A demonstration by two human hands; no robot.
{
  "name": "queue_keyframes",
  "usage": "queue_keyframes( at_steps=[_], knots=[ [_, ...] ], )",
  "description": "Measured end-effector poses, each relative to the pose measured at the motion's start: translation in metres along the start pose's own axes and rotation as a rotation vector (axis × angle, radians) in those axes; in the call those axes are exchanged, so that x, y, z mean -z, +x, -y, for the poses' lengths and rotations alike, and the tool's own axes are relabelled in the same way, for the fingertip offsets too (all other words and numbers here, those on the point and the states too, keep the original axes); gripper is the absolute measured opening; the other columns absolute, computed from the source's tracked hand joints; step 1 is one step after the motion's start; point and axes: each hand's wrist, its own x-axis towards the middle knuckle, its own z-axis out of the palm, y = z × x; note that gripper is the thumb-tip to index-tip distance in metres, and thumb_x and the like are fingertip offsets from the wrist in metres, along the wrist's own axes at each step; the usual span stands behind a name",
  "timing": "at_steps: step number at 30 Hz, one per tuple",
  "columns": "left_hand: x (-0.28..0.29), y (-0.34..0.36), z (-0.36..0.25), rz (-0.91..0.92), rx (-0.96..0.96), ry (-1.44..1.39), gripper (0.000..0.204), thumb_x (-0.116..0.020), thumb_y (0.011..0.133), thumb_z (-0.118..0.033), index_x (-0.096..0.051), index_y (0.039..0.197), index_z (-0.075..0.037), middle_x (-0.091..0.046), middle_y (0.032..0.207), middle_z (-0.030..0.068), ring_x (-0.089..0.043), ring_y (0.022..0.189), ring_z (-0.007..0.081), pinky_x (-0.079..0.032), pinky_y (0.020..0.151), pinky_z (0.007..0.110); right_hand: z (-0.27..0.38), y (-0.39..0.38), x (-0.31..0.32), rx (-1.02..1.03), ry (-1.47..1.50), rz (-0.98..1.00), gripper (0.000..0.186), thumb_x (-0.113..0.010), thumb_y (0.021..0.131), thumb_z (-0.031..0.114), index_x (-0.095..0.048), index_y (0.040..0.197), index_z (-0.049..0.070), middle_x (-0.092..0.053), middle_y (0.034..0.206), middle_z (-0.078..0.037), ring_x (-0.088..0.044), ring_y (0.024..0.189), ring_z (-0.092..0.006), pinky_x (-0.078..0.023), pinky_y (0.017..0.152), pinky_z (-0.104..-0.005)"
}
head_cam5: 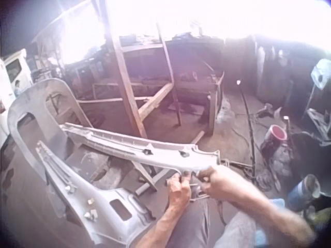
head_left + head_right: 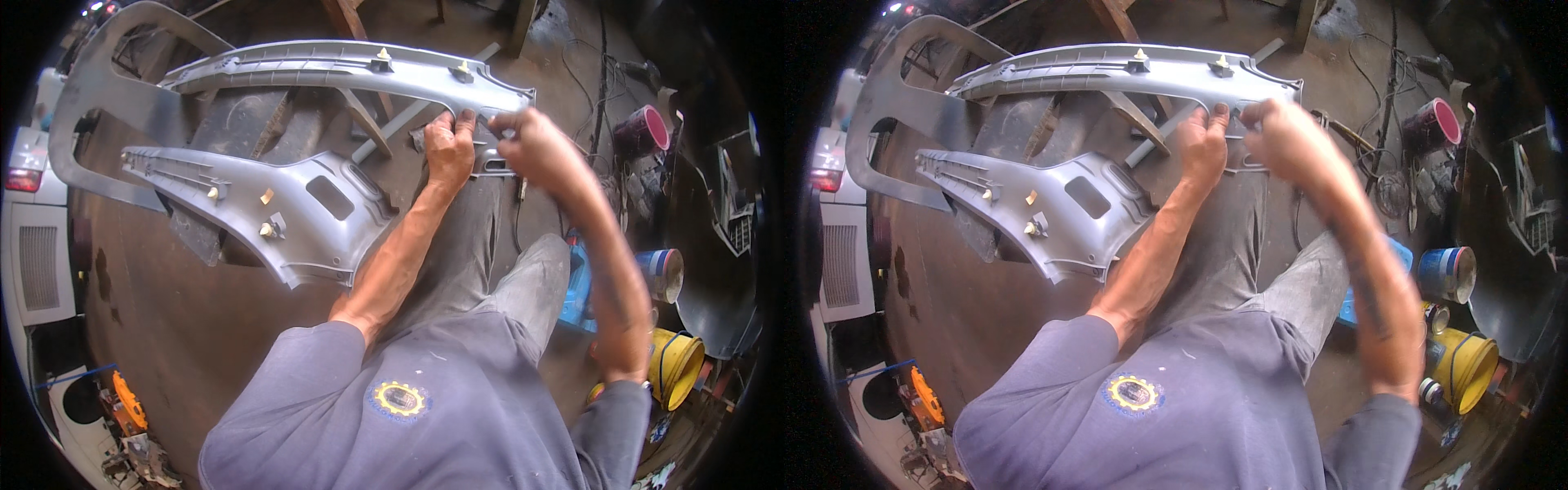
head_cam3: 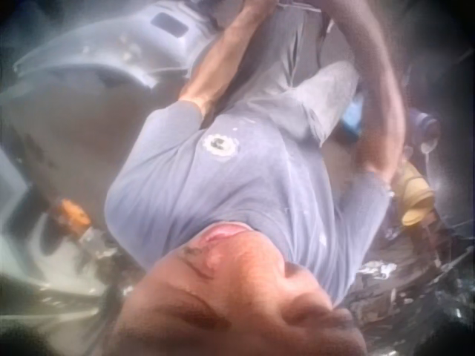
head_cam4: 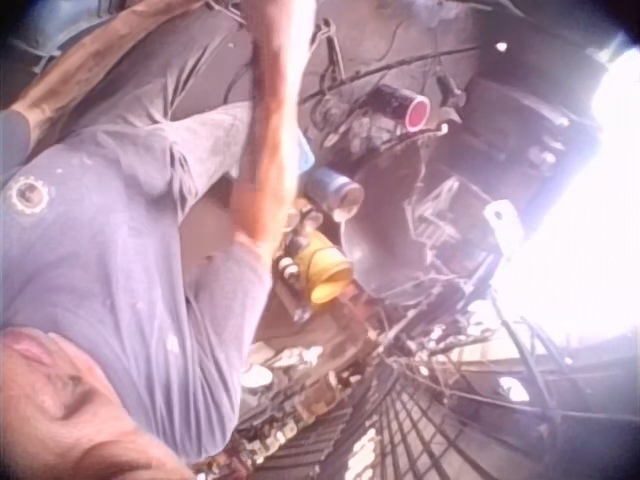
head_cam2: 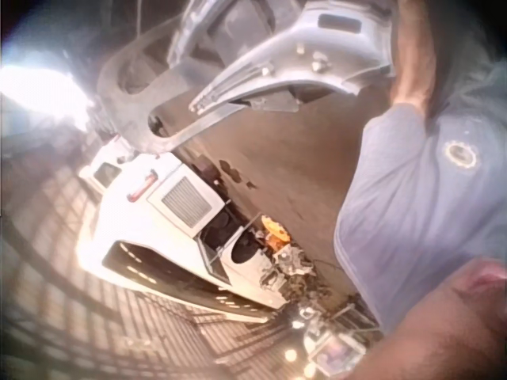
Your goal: The person is repairing a car part, likely a bumper, using a welding tool. They are seated on the floor in a workshop, manipulating the part and applying the tool to specific areas.
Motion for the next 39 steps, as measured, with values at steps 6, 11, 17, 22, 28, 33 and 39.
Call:
queue_keyframes(
  at_steps=[6, 11, 17, 22, 28, 33, 39],
  knots=[
    [0.003, 0.003, 0.015, -0.065, -0.07, 0.024, 0.037, -0.061, 0.094, -0.025, -0.061, 0.077, 0.007, -0.062, 0.067, 0.0212, -0.057, 0.059, 0.0277, -0.043, 0.06, 0.042, 0.027, 0.028, 0.019, -0.161, -0.048, 0.281, 0.036, -0.058, 0.077, 0.007, -0.07, 0.11, -0.003, -0.071, 0.098, -0.024, -0.071, 0.09, -0.0313, -0.055, 0.085, -0.0369],
    [-0.004, 0.003, 0.007, -0.038, -0.114, -0.046, 0.036, -0.061, 0.094, -0.025, -0.062, 0.079, 0.007, -0.063, 0.069, 0.0211, -0.058, 0.06, 0.0318, -0.044, 0.06, 0.043, -0.005, -0.02, -0.043, -0.119, 0.018, -0.126, 0.041, -0.058, 0.08, 0.013, -0.065, 0.12, 0.007, -0.067, 0.096, -0.028, -0.066, 0.093, -0.0423, -0.053, 0.088, -0.0477],
    [0.005, 0.003, 0.007, 0.007, -0.026, 0.095, 0.032, -0.061, 0.095, -0.025, -0.067, 0.088, 0.006, -0.065, 0.069, 0.0089, -0.053, 0.063, 0.0159, -0.043, 0.06, 0.037, -0.01, 0.003, -0.016, -0.128, 0.15, 0.016, 0.031, -0.061, 0.077, 0.009, -0.072, 0.105, -0.002, -0.07, 0.096, -0.026, -0.072, 0.087, -0.0301, -0.055, 0.079, -0.0395],
    [0.002, 0.002, 0.005, -0.02, -0.036, 0.018, 0.036, -0.063, 0.094, -0.027, -0.065, 0.083, 0.007, -0.058, 0.061, 0.0065, -0.046, 0.059, 0.0124, -0.038, 0.054, 0.034, 0.017, 0.049, 0.027, -0.119, -0.04, 0.444, 0.037, -0.056, 0.077, 0.007, -0.069, 0.109, -0.005, -0.064, 0.064, -0.011, -0.059, 0.047, -0.0162, -0.048, 0.044, -0.0288],
    [-0.004, 0.005, 0.007, -0.018, -0.086, 0.057, 0.036, -0.061, 0.095, -0.026, -0.063, 0.077, 0.005, -0.061, 0.063, 0.0139, -0.053, 0.058, 0.0208, -0.041, 0.057, 0.04, -0.002, -0.005, -0.017, -0.132, 0.0, 0.012, 0.04, -0.058, 0.076, 0.011, -0.069, 0.113, 0.001, -0.068, 0.102, -0.028, -0.068, 0.098, -0.0376, -0.052, 0.091, -0.0441],
    [0.003, 0.001, 0.007, -0.005, -0.085, 0.009, 0.033, -0.062, 0.095, -0.025, -0.066, 0.086, 0.007, -0.063, 0.066, 0.0081, -0.052, 0.062, 0.0146, -0.042, 0.06, 0.035, 0.007, 0.01, 0.002, -0.146, 0.051, 0.159, 0.039, -0.059, 0.076, 0.008, -0.069, 0.112, -0.002, -0.068, 0.075, -0.017, -0.066, 0.064, -0.0227, -0.054, 0.061, -0.034],
    [0.0, -0.003, 0.005, -0.018, -0.062, -0.03, 0.036, -0.061, 0.095, -0.025, -0.063, 0.078, 0.006, -0.063, 0.067, 0.0169, -0.056, 0.06, 0.0227, -0.043, 0.06, 0.04, 0.016, 0.056, 0.03, -0.072, -0.108, 0.487, 0.034, -0.059, 0.074, 0.006, -0.07, 0.103, -0.006, -0.064, 0.064, -0.011, -0.061, 0.05, -0.0145, -0.049, 0.046, -0.0275]
  ],
)
